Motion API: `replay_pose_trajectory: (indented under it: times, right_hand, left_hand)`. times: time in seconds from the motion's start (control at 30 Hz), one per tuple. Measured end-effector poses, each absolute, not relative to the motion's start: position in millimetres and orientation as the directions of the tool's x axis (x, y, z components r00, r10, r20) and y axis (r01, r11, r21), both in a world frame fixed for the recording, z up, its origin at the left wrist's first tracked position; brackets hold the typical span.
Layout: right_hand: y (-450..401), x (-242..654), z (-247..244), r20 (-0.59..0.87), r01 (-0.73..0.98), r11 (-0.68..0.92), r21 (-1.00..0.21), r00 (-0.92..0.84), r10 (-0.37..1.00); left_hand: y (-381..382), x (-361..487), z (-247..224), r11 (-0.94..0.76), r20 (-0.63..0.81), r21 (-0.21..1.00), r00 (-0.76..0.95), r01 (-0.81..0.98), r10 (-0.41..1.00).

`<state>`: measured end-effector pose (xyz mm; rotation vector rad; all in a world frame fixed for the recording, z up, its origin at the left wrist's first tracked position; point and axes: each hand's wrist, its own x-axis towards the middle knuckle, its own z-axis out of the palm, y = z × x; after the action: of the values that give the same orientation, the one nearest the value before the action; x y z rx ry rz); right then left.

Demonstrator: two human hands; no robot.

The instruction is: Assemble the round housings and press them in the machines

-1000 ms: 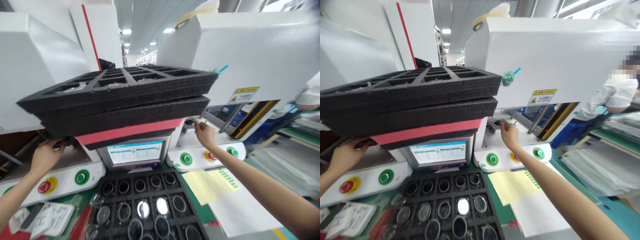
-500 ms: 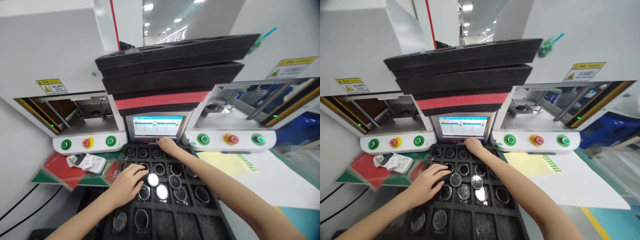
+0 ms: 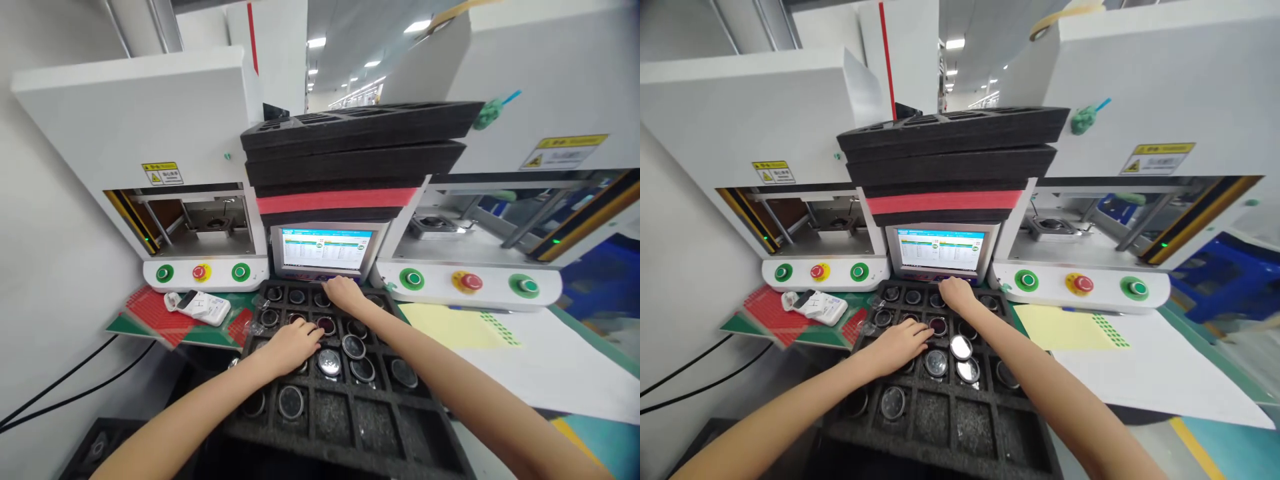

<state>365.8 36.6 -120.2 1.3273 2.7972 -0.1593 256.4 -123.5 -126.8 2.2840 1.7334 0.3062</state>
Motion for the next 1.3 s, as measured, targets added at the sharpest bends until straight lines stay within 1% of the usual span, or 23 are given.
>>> replay_pose_trajectory:
  times: [0.1, 0.2, 0.3, 0.4, 0.5, 0.57, 0.63, 0.67, 0.73, 0.83, 0.93, 1.07, 1.17, 1.3]
  right_hand:
    - [12.7, 384.6, -117.0, 0.017, 0.765, 0.624, -0.158, -0.629, 0.777]
    - [-15.5, 409.9, -110.0, 0.129, 0.726, 0.634, -0.268, -0.625, 0.770]
    - [-54.8, 437.2, -102.9, 0.259, 0.637, 0.660, -0.399, -0.612, 0.747]
    - [-102.6, 453.0, -102.2, 0.386, 0.507, 0.673, -0.538, -0.562, 0.732]
    - [-145.5, 448.8, -108.4, 0.438, 0.374, 0.644, -0.667, -0.501, 0.746]
    - [-166.6, 438.7, -113.6, 0.451, 0.235, 0.582, -0.779, -0.436, 0.779]
    - [-181.6, 429.0, -117.6, 0.451, 0.092, 0.508, -0.856, -0.346, 0.823]
    - [-187.3, 425.6, -119.0, 0.450, 0.040, 0.485, -0.873, -0.314, 0.836]
    - [-196.3, 422.6, -120.7, 0.452, -0.008, 0.471, -0.882, -0.293, 0.842]
    - [-206.7, 425.2, -122.1, 0.465, -0.060, 0.472, -0.880, -0.320, 0.826]
    - [-214.0, 430.1, -123.0, 0.448, -0.078, 0.451, -0.889, -0.355, 0.821]
    - [-214.4, 434.1, -119.4, 0.426, -0.081, 0.433, -0.898, -0.414, 0.805]
    - [-206.0, 435.3, -111.0, 0.415, -0.098, 0.424, -0.901, -0.486, 0.769]
    - [-189.3, 436.2, -100.1, 0.437, -0.117, 0.466, -0.877, -0.598, 0.672]
  left_hand:
    - [-119.1, 252.4, -130.4, -0.123, 0.033, 0.490, 0.123, 0.863, 0.992]
    - [-116.7, 245.1, -127.6, 0.001, 0.053, 0.688, -0.052, 0.726, 0.997]
    - [-130.9, 244.3, -119.3, 0.076, 0.016, 0.872, -0.183, 0.484, 0.983]
    - [-164.7, 256.8, -111.2, 0.123, -0.069, 0.970, -0.245, 0.211, 0.967]
    - [-203.2, 277.1, -108.0, 0.175, -0.168, 0.985, -0.269, 0.001, 0.948]
    - [-224.1, 288.7, -109.5, 0.163, -0.202, 0.976, -0.312, -0.147, 0.928]
    - [-240.4, 296.0, -113.4, 0.086, -0.177, 0.967, -0.392, -0.239, 0.903]
    - [-247.2, 298.0, -115.9, 0.040, -0.145, 0.969, -0.431, -0.243, 0.891]
    - [-259.0, 299.7, -121.1, -0.038, -0.061, 0.980, -0.478, -0.194, 0.876]
    - [-271.7, 300.1, -127.0, -0.145, 0.070, 0.984, -0.512, -0.107, 0.856]
    - [-276.1, 300.2, -129.3, -0.245, 0.163, 0.965, -0.506, -0.099, 0.847]
    - [-273.2, 298.1, -127.6, -0.304, 0.193, 0.932, -0.444, -0.195, 0.875]
    - [-272.3, 295.5, -125.5, -0.289, 0.186, 0.932, -0.395, -0.220, 0.900]
    - [-274.7, 294.6, -124.6, -0.250, 0.159, 0.943, -0.363, -0.219, 0.918]
